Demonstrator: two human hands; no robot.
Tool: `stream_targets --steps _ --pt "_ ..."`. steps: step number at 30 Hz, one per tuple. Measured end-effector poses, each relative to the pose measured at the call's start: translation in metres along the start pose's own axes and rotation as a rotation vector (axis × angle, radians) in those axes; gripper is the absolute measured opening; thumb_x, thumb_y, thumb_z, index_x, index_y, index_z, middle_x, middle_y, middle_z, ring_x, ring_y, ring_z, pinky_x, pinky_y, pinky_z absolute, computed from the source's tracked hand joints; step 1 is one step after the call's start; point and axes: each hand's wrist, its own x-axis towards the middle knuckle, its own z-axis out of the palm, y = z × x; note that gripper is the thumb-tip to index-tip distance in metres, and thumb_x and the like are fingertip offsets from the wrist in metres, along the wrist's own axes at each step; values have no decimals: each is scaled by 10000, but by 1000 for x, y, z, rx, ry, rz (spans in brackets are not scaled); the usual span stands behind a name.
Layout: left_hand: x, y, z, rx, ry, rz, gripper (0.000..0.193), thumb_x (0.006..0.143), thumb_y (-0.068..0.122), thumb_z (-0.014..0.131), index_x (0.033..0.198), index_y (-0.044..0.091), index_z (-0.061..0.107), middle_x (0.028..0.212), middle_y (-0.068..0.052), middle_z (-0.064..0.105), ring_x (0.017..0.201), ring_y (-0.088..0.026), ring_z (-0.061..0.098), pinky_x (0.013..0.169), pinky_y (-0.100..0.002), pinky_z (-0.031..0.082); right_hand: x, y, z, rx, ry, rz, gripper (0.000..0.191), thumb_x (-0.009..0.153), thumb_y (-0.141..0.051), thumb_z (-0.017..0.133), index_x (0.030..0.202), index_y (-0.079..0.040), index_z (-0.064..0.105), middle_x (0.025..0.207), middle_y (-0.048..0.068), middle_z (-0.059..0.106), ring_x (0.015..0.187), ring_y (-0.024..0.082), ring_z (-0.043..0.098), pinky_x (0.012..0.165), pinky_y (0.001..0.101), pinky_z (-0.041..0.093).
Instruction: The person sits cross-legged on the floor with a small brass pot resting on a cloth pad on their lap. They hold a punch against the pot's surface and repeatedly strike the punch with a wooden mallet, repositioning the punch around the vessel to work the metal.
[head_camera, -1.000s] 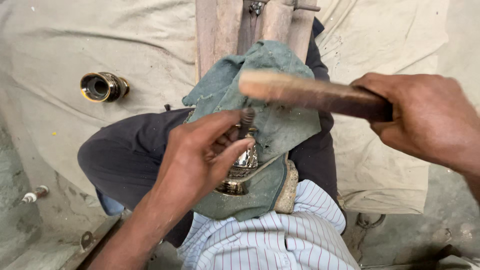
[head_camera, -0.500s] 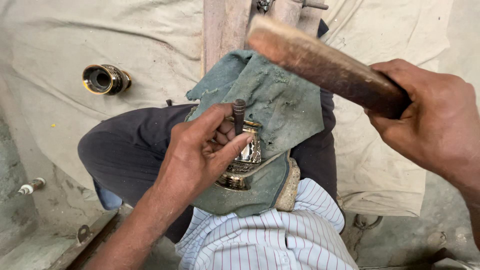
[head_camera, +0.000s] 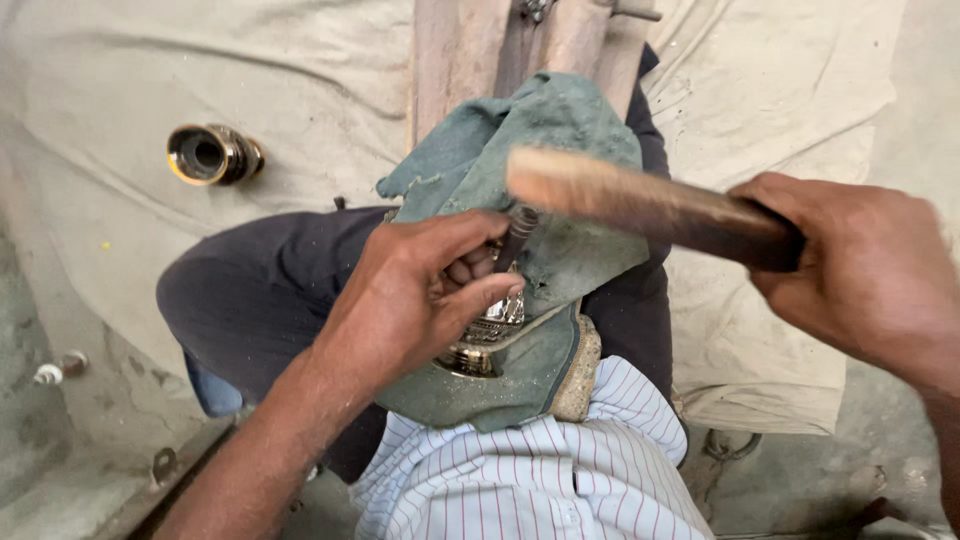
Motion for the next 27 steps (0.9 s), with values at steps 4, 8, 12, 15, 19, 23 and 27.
stream_targets --steps 4,8,12,15,19,23,27 --pt "-3 0 2 -37 10 30 429 848 195 832 1216 16 703 936 -108 779 716 -147 744 583 -285 594 -1 -13 -1 1599 375 231 290 911 -105 625 1198 -73 596 928 -19 679 890 51 712 821 280 633" --pt "-6 3 1 -53 29 135 405 878 173 821 1227 9 696 1040 -124 779 778 -156 762 623 -275 611 -12 -10 -7 539 191 3 289 945 -99 701 1225 -147 646 939 29 698 823 134 705 766 299 622" --pt "-20 9 -10 -85 136 237 372 908 131 824 1239 7 708 1069 -114 776 872 -157 762 718 -290 617 -9 -12 27 718 94 91 363 814 -42 803 1146 -97 666 802 92 738 656 190 692 633 334 584" --pt "-44 4 -19 -209 270 33 323 914 68 800 1204 -34 700 1168 -136 772 878 -131 777 717 -263 648 -11 -28 78 1172 89 98 375 808 16 807 1144 -20 644 909 119 724 702 207 680 639 380 614" --pt "-56 -19 2 -221 320 -39 388 880 30 786 1241 -59 674 1146 -150 760 900 -140 768 724 -240 676 -12 -67 125 1532 15 -106 364 851 68 766 1180 23 616 968 158 721 771 243 686 680 438 587" --pt "-75 -27 22 -102 318 -145 385 858 26 792 1222 -46 688 1092 -172 770 850 -149 788 640 -234 663 -17 -109 118 1495 6 -244 549 774 58 788 1295 7 624 923 93 650 744 74 616 669 263 575" --pt "-78 -35 28 23 344 -180 391 850 44 795 1219 -39 698 1022 -179 781 814 -148 781 559 -250 618 -38 -125 93 1605 -35 -138 603 857 97 777 1422 -8 592 1078 220 640 726 95 552 632 282 489"
